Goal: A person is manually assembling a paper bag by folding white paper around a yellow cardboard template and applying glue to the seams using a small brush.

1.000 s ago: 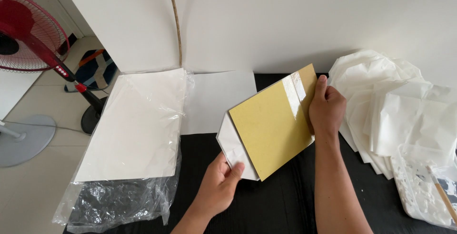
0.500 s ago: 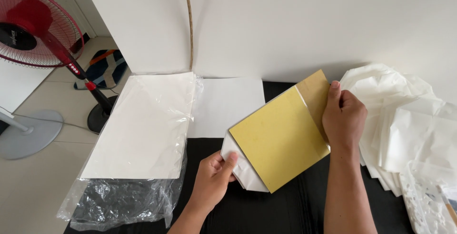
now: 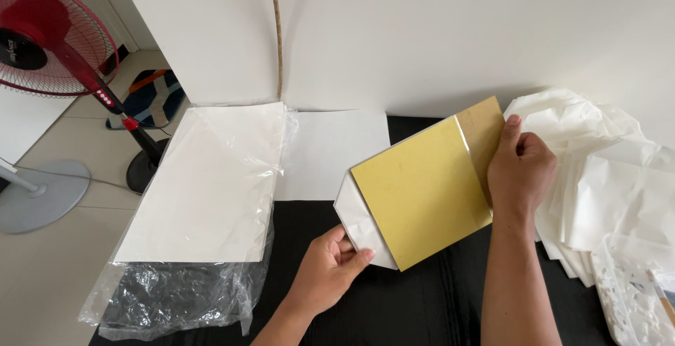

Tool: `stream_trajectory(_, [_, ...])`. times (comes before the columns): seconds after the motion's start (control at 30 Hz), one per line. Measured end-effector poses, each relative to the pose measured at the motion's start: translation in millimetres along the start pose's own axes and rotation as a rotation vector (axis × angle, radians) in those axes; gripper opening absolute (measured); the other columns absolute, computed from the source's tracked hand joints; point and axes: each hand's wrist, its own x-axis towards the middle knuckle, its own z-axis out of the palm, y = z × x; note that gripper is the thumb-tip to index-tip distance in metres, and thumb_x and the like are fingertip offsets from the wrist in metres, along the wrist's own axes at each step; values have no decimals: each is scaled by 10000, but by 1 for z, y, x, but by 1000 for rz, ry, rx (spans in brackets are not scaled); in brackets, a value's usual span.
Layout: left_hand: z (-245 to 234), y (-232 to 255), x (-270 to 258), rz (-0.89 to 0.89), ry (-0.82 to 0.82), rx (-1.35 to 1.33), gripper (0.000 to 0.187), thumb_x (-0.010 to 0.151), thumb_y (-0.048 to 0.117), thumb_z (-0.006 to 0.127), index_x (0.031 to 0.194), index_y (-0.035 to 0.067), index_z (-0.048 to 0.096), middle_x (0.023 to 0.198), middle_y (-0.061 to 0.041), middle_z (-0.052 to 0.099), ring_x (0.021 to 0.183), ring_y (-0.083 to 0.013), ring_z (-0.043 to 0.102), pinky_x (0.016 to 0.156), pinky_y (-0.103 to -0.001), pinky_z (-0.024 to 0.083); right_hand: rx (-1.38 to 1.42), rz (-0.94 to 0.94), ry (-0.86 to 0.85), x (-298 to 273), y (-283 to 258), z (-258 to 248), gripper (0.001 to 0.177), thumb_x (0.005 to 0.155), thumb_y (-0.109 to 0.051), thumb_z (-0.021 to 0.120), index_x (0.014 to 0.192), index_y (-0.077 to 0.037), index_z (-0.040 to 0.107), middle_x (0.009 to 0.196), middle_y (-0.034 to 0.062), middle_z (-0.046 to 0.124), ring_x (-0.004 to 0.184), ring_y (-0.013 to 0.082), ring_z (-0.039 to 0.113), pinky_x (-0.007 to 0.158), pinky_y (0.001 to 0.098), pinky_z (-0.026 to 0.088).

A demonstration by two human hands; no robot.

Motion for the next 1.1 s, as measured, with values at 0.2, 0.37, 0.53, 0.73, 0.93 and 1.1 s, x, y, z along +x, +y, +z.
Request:
stream_trajectory(0.2, [2, -7, -2, 73, -46, -8, 400, 900, 104, 680, 1299, 64, 672, 1162, -77, 834, 1056, -137, 798, 939, -228, 604, 35, 31, 20, -1, -2, -4, 727, 1214, -449, 540, 638, -161, 202, 575, -66, 193, 569, 109, 191, 539, 344, 185])
stream_trajectory(0.37, [1, -5, -3, -44, -74, 37, 377, 925, 213, 676, 1288, 117, 707, 1001, -56, 833, 966, -179, 815, 932, -276, 625, 18, 48, -44, -1, -9, -12, 715, 1210, -439, 519, 645, -156, 186, 589, -57, 179, 587, 117, 185, 557, 349, 183])
stream_trajectory(0.53, [3, -16, 0, -12, -143, -113, 183, 961, 120, 667, 1086, 3, 732, 810, -52, 732, 803, -105, 723, 955, -323, 679, 41, 23, -45, -3, -16, -22, 720, 1219, -401, 528, 634, -147, 194, 580, -53, 176, 583, 115, 180, 557, 337, 190])
stream_trajectory(0.73, [5, -15, -3, -24, -146, -30, 191, 995, 186, 620, 966, 6, 678, 869, -80, 729, 946, -179, 785, 921, -314, 699, -8, -20, -58, -2, -15, -31, 725, 1233, -405, 521, 640, -137, 201, 584, -43, 175, 598, 123, 177, 555, 348, 184])
stream_trajectory(0.93, [1, -21, -2, -54, -133, 11, 265, 986, 204, 692, 778, 62, 609, 625, -23, 622, 894, -202, 831, 859, -270, 667, 32, -69, -42, -4, -19, -35, 729, 1242, -371, 531, 641, -142, 190, 596, -54, 154, 613, 114, 162, 569, 342, 165])
stream_trajectory(1.1, [3, -28, -1, -17, -131, -83, 365, 981, 152, 690, 657, 54, 553, 576, -19, 561, 927, -212, 823, 864, -319, 718, 59, -47, -85, -5, -24, -41, 682, 1236, -377, 486, 672, -153, 174, 635, -56, 147, 631, 117, 156, 582, 335, 164])
